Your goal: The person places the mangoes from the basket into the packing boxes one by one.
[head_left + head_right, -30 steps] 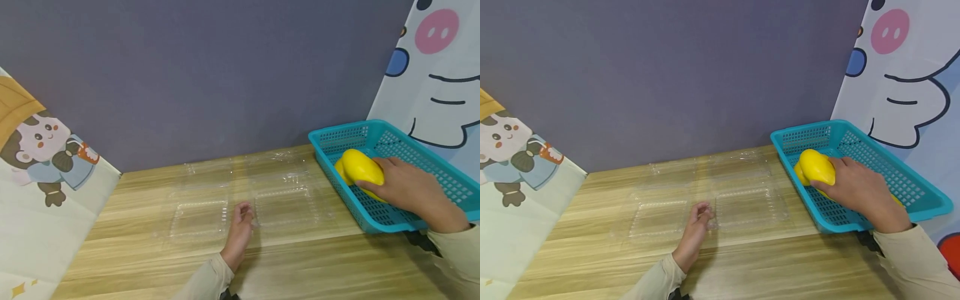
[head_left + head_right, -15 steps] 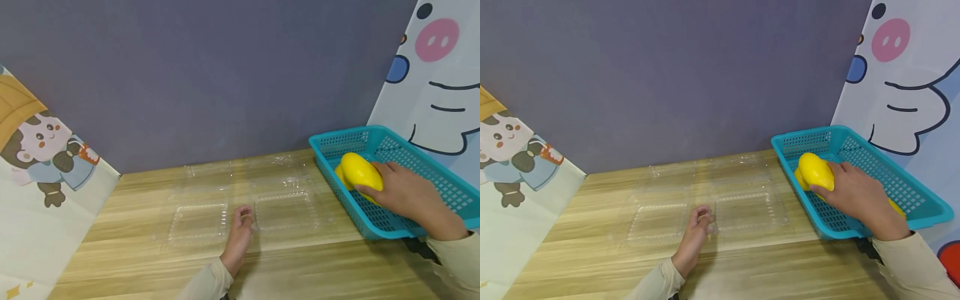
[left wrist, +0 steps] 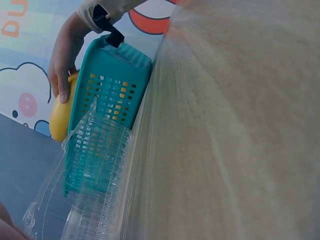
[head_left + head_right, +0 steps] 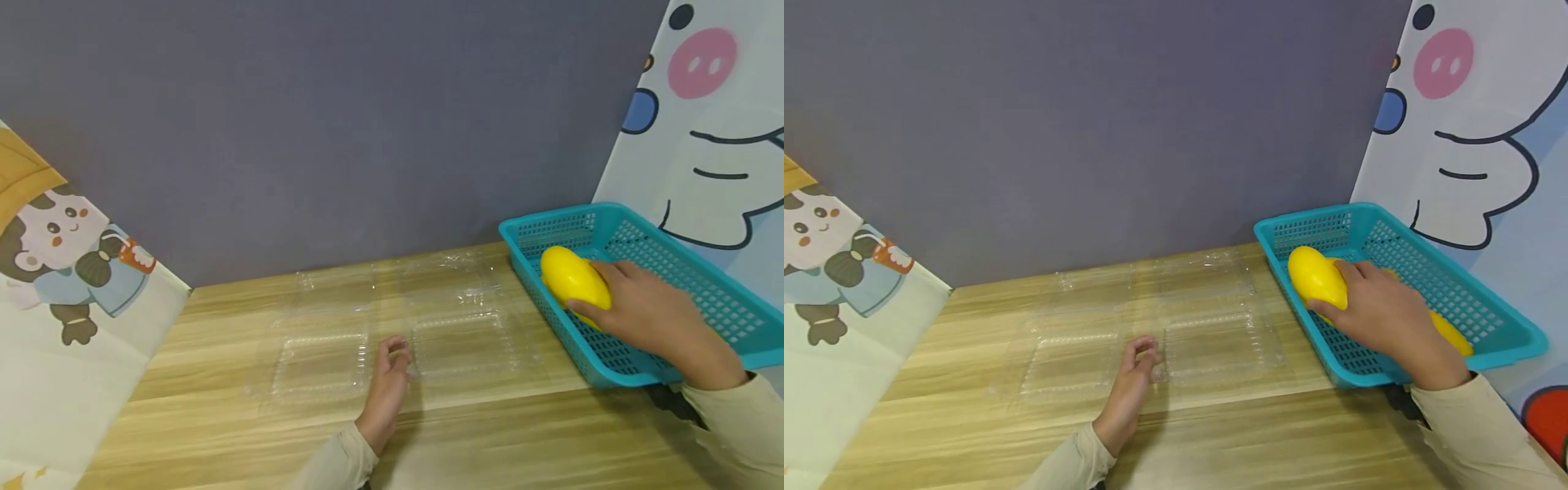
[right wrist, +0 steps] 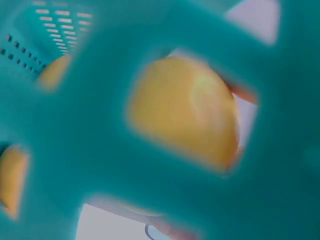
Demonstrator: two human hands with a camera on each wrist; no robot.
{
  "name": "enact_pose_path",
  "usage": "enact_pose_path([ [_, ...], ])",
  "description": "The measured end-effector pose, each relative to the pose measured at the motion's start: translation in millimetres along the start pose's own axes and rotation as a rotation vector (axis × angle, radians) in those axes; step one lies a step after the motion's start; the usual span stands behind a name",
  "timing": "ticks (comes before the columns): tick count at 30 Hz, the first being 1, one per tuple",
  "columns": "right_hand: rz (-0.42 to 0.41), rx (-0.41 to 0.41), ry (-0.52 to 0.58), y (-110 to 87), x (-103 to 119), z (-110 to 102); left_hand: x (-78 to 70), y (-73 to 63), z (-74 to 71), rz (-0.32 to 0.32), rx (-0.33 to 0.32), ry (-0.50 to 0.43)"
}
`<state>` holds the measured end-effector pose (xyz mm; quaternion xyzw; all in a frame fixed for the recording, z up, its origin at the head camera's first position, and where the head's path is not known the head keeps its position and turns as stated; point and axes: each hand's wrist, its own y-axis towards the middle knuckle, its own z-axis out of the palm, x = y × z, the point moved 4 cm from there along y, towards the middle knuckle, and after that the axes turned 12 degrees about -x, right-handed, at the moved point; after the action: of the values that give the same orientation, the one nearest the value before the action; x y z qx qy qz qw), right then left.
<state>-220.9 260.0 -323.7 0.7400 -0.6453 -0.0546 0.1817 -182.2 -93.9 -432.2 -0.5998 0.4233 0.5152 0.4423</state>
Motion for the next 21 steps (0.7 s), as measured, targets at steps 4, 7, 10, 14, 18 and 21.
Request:
enact_pose_path([
  [4,0.007,-0.003,0.003,0.5,5.9,0.3,0.0,0.0,-1.1,0.001,-0.004,0.010],
  [7,0.013,-0.018,0.013,0.4,8.9,0.1,0.6,0.0,-1.6,0.003,-0.012,0.016],
  [10,0.012,-0.033,0.022,0.6,11.0,0.3,1.8,-0.1,-2.4,0.005,-0.022,0.019],
  [14,0.002,-0.035,0.043,1.4,11.5,-0.5,2.4,0.5,-2.3,0.004,-0.024,0.021],
  [18,-0.017,-0.002,0.085,1.2,11.2,-0.9,2.2,0.8,-1.8,0.004,-0.022,0.026],
  [21,-0.029,0.024,0.109,-0.1,10.6,-0.4,1.9,1.1,-1.2,0.007,-0.019,0.026],
])
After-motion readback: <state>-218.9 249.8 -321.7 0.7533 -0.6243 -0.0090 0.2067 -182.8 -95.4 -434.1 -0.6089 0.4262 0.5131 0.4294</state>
